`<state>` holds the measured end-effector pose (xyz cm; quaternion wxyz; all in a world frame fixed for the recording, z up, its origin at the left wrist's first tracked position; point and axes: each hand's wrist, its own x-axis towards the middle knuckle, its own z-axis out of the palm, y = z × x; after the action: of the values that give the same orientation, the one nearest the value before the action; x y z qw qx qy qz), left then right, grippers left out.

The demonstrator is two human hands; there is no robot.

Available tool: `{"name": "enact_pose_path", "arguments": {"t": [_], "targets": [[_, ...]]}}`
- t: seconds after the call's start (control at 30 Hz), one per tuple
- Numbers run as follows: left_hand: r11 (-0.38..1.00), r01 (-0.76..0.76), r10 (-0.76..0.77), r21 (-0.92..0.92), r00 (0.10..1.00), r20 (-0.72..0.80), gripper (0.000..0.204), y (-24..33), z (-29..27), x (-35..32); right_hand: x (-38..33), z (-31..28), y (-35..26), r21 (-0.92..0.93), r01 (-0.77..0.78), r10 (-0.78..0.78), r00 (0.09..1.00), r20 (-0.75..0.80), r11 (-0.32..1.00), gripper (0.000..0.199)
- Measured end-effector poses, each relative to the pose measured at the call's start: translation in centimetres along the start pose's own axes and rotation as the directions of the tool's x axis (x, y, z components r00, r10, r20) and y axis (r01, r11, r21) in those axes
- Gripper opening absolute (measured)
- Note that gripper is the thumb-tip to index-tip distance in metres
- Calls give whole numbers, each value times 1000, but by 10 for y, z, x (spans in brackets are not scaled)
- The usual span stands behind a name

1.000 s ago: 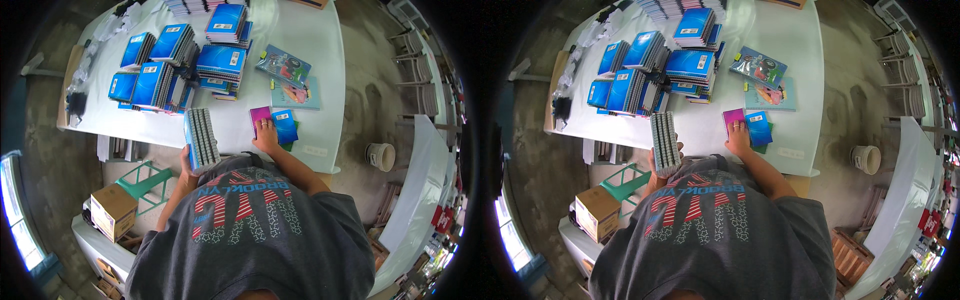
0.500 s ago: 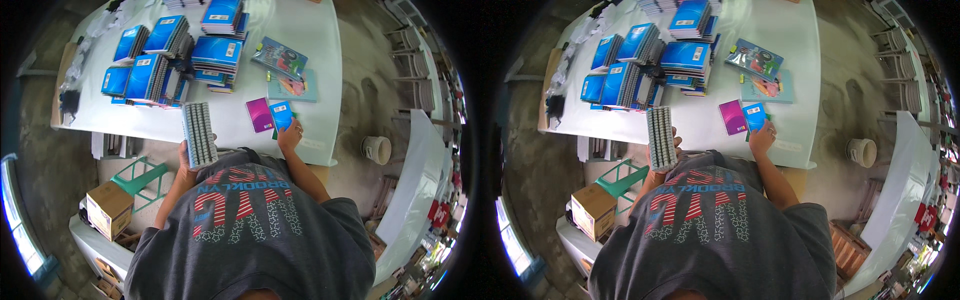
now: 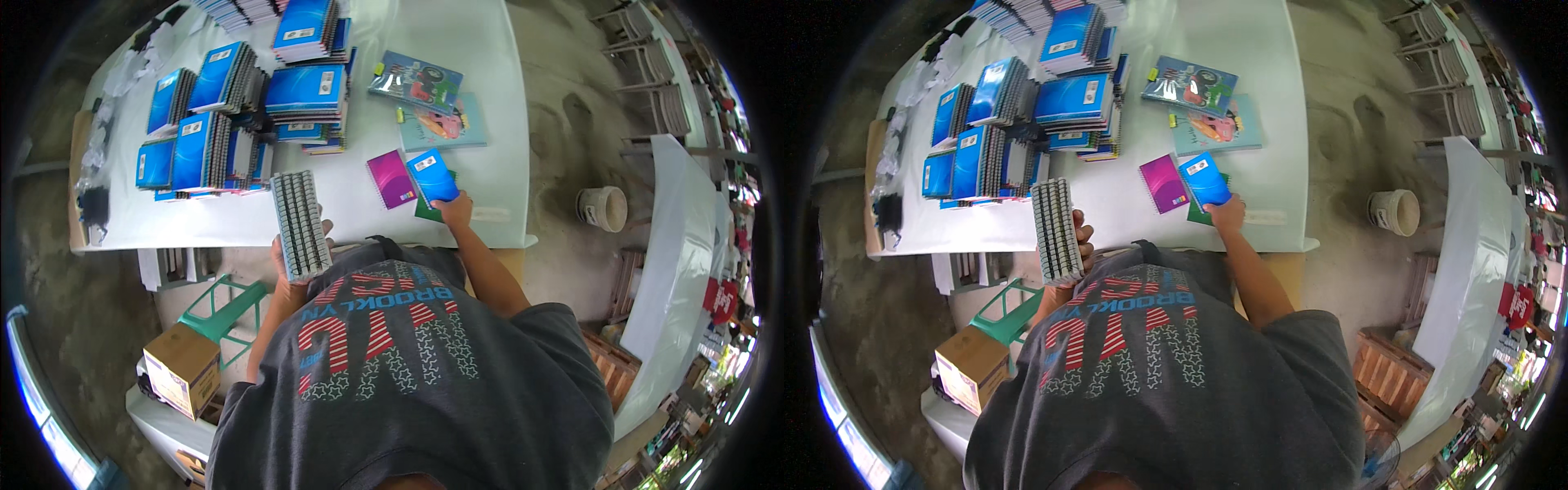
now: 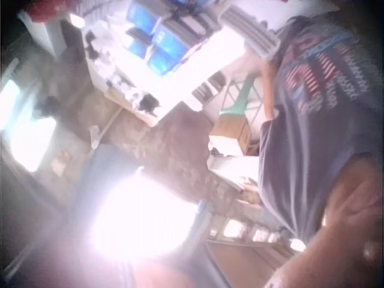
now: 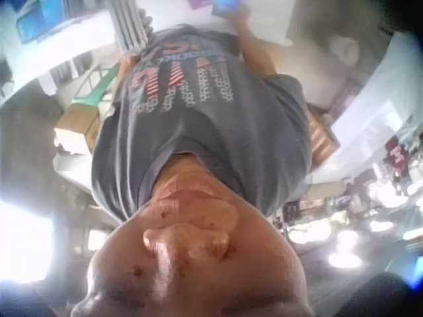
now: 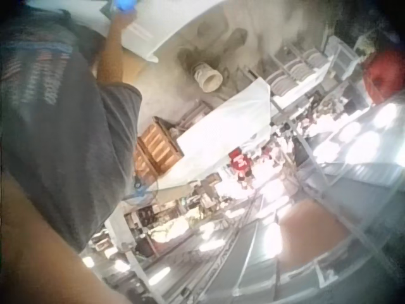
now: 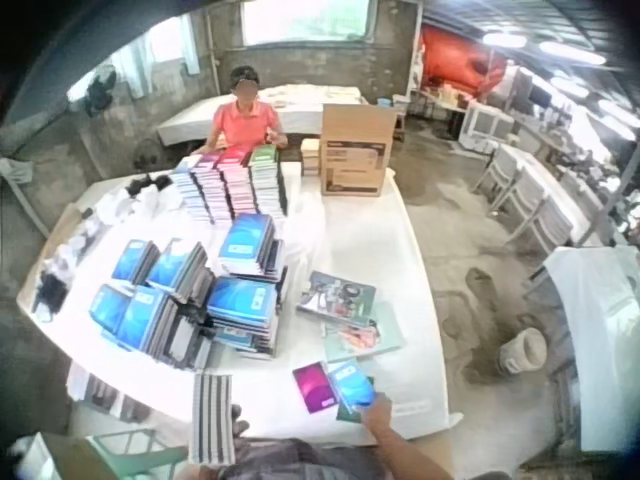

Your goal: The person sorts various spiral-bound and paper notebooks by color and size, gathering them into stacks and aligning the stacks by hand on a table.

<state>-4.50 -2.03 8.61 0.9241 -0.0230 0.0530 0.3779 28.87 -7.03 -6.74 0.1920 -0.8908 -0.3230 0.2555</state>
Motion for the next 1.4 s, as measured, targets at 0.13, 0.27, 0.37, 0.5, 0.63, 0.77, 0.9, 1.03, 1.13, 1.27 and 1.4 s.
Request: {"name": "enact_pose_path", "arguments": {"t": [0.13, 0.27, 0.37, 0.5, 0.63, 0.77, 0.9, 1.03, 1.13, 1.27, 1.4], "targets": [[959, 150, -104, -241, 976, 193, 46, -8, 32, 12, 6, 10, 11, 118, 79, -72, 995, -66, 990, 67], [928, 178, -109, -328, 970, 218, 42, -7, 53, 16, -6, -2, -3, 475, 67, -78, 997, 4, 877, 57], [917, 176, -102, -358, 971, 216, 41, -6, 62, 17, -11, -11, -5, 458, 45, -91, 993, 78, 888, 53], [936, 188, -129, -298, 970, 206, 41, -4, 63, 23, -6, -10, 8, 426, 33, -70, 995, 73, 904, 56], [946, 186, -146, -264, 975, 166, 42, -5, 62, 24, -8, -3, 13, 50, 249, -233, 947, -220, 967, 59], [947, 195, -156, -257, 974, 164, 46, -5, 53, 25, -22, -15, -31, -346, 539, -622, 757, -201, 768, 57], [928, 233, -165, -291, 957, 240, 48, -6, 43, 33, -14, 23, -51, -44, 781, -730, 600, 327, 623, 59], [980, 80, -62, -180, 993, 104, 61, -3, 37, 25, -31, 44, -79, -277, 799, -720, 601, 348, 533, 61], [866, -94, 315, 492, 866, -389, 59, -1, 58, 19, -38, 46, -93, -405, 736, -627, 676, 388, 543, 61], [761, 36, 344, 648, 825, -449, 56, -6, 71, 28, -14, 35, -100, -25, 514, -502, 845, 183, 857, 50], [732, 54, 342, 679, 833, -434, 56, -11, 69, 22, -25, -32, -144, 835, -477, -346, 761, 548, 273, 37]]}}
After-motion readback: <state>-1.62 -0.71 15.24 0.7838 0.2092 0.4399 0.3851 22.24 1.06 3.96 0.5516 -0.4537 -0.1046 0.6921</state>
